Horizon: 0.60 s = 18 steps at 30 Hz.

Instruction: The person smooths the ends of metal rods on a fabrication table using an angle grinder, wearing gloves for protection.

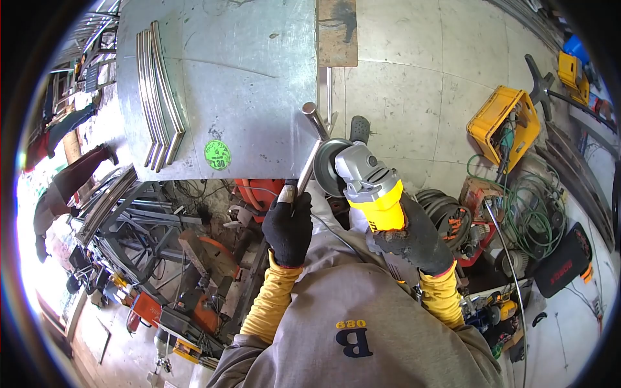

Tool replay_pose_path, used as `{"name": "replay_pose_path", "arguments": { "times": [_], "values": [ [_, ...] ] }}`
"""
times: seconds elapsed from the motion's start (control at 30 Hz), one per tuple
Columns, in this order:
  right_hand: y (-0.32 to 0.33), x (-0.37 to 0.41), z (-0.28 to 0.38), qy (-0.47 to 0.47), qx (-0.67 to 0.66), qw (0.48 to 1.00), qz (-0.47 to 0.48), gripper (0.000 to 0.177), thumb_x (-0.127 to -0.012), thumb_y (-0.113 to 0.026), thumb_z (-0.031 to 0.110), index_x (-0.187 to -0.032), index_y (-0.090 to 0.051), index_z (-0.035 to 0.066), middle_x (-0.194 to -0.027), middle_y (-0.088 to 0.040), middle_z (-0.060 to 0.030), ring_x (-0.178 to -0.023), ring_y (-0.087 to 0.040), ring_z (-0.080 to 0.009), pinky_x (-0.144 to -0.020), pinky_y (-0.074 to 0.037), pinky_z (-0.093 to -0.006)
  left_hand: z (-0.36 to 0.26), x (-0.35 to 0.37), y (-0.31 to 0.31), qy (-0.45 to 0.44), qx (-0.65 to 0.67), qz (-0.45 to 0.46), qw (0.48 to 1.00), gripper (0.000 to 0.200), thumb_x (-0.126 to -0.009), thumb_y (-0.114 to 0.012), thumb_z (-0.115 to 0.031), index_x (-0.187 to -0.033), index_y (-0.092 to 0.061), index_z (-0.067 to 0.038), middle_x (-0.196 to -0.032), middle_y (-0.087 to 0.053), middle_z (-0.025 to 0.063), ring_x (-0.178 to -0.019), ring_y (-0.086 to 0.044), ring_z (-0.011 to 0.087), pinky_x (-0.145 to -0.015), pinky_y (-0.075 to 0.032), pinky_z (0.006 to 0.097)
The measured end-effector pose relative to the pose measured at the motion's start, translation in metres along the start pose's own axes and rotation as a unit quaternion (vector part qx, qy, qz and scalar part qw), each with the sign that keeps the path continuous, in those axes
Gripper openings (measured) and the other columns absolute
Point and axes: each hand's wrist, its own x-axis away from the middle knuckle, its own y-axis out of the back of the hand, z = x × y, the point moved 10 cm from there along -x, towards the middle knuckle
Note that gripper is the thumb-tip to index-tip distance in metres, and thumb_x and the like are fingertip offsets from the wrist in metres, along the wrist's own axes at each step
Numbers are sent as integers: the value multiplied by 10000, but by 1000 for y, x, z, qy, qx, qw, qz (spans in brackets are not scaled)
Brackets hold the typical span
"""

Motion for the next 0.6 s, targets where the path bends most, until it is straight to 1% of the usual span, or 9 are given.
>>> {"name": "replay_pose_path", "arguments": {
  "times": [0.13, 0.23, 0.3, 0.33, 0.4, 0.47, 0.53, 0.57, 0.6],
  "values": [
    [0, 0, 2, 30, 34, 999, 2, 627, -857, -878, 178, -1402, -604, 30, -1172, -732, -49, -1036, -694, -157, -954, -561, -354, 3, 0, -1, -2, 12, -1, 1000, 267, -971, -751, -109, -1232, -769, -58, -899, -743, 205, -785, -751, 334, -714, -585, 391],
    [-2, -1, -6, 6, -9, 1000, 22, 630, -866, -871, 171, -1414, -596, 30, -1117, -739, -56, -983, -705, -153, -904, -577, -346, 2, -1, -1, 11, 8, 12, 1000, 253, -972, -748, -108, -1219, -768, -51, -899, -744, 204, -792, -751, 346, -721, -585, 393],
    [-3, 0, -12, -41, -74, 996, 29, 609, -877, -863, 171, -1406, -599, 27, -1057, -745, -69, -918, -714, -150, -836, -591, -338, 14, 2, -6, 29, 25, 20, 999, 240, -973, -744, -105, -1205, -767, -49, -894, -742, 203, -791, -750, 347, -718, -584, 394],
    [-2, 0, -13, -39, -75, 996, 29, 609, -877, -863, 171, -1406, -599, 27, -1057, -745, -69, -918, -714, -150, -836, -591, -338, 19, 1, -8, 46, 43, 27, 998, 227, -974, -740, -103, -1192, -766, -47, -889, -740, 201, -789, -749, 349, -716, -583, 396],
    [3, 2, -24, -72, -70, 995, 21, 577, -899, -843, 176, -1396, -591, 25, -1002, -741, -78, -865, -714, -155, -781, -593, -335, 17, 0, -7, 39, 43, 35, 998, 225, -972, -737, -98, -1189, -760, -42, -882, -737, 200, -784, -745, 352, -714, -581, 397],
    [9, 4, -28, -69, -99, 992, 20, 574, -908, -835, 175, -1402, -582, 24, -1004, -736, -78, -868, -709, -159, -781, -588, -334, 15, -1, -6, 33, 42, 45, 998, 224, -971, -734, -94, -1186, -754, -37, -875, -734, 199, -779, -742, 355, -713, -580, 398],
    [11, 5, -22, -66, -128, 989, 17, 572, -917, -826, 174, -1408, -573, 24, -1005, -731, -78, -872, -704, -163, -781, -583, -333, 11, -3, -9, 15, 47, 66, 997, 221, -990, -704, -95, -1194, -734, -16, -848, -712, 186, -735, -714, 314, -696, -564, 385],
    [14, 7, -13, -69, -135, 988, 0, 570, -924, -817, 171, -1414, -566, 24, -1006, -724, -77, -865, -694, -161, -773, -575, -328, 10, -3, -6, 14, 46, 65, 997, 221, -990, -704, -95, -1194, -734, -16, -848, -712, 186, -735, -714, 314, -696, -564, 385],
    [16, 8, -7, -72, -141, 987, -16, 568, -931, -808, 169, -1421, -559, 24, -1006, -717, -75, -858, -683, -160, -765, -566, -324, 15, -2, -5, 51, 94, 74, 991, 218, -1003, -686, -99, -1196, -726, -6, -825, -692, 166, -714, -689, 288, -685, -554, 376]
  ]
}}
